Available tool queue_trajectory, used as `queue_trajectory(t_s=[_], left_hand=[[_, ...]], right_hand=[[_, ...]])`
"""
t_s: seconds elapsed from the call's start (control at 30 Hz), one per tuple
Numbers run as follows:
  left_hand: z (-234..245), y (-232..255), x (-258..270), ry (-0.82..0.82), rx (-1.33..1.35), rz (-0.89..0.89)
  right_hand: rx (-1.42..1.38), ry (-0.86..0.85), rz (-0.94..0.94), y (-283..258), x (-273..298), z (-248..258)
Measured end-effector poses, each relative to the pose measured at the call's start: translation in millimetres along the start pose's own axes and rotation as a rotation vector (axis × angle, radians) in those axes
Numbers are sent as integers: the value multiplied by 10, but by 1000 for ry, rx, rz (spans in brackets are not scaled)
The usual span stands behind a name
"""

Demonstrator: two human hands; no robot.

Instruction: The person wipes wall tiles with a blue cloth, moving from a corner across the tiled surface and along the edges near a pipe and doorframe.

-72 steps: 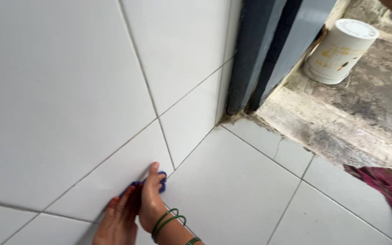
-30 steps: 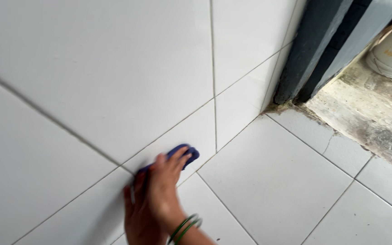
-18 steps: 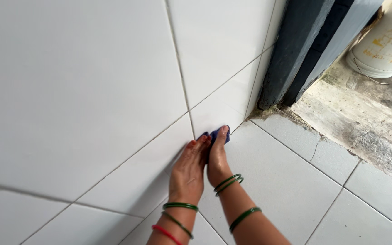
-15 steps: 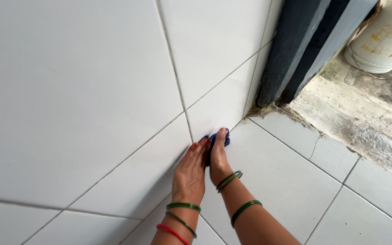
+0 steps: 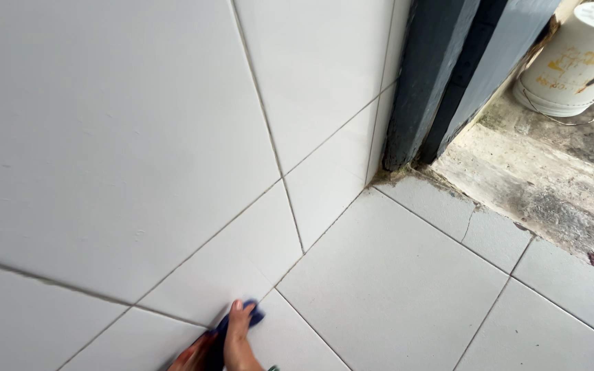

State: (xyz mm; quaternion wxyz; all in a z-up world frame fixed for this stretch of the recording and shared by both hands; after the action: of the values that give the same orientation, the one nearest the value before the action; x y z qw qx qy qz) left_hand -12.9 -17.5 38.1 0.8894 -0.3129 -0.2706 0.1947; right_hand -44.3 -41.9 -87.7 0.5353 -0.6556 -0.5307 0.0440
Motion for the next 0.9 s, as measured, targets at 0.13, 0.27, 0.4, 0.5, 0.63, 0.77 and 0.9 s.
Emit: queue_trajectory(t_s=[0.13, 0.27, 0.4, 0.5, 0.63, 0.77, 0.9], left_hand=[[193, -328, 126, 34, -8, 22], [463, -467, 14, 93, -27, -4], [976, -197, -550, 161, -94, -102], [1452, -43, -1072, 170, -158, -133], [2067, 90, -1666, 133, -263, -118], [2439, 64, -1893, 86, -316, -118], [2689, -180, -1862, 273, -269, 32]], right_hand=[[-434, -36, -512, -78, 76, -126], [-708, -114, -281, -1344, 358, 107], [-660, 108, -201, -2274, 233, 747], [-620, 195, -84, -2844, -15, 1221], [-612, 202, 25, -3376, -298, 1666], [-657, 248, 103, -3721, -365, 1855], [-634, 218, 360, -4332, -154, 1646]])
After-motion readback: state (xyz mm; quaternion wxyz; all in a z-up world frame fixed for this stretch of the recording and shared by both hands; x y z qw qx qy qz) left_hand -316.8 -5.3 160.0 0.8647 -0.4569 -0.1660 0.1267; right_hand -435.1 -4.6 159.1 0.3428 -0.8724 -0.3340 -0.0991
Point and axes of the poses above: each hand's wrist, its own x-axis away from the middle knuckle, its own z-axis out of the back of the hand, y = z × x, the point moved 6 cm from there along -x, towards the middle knuckle
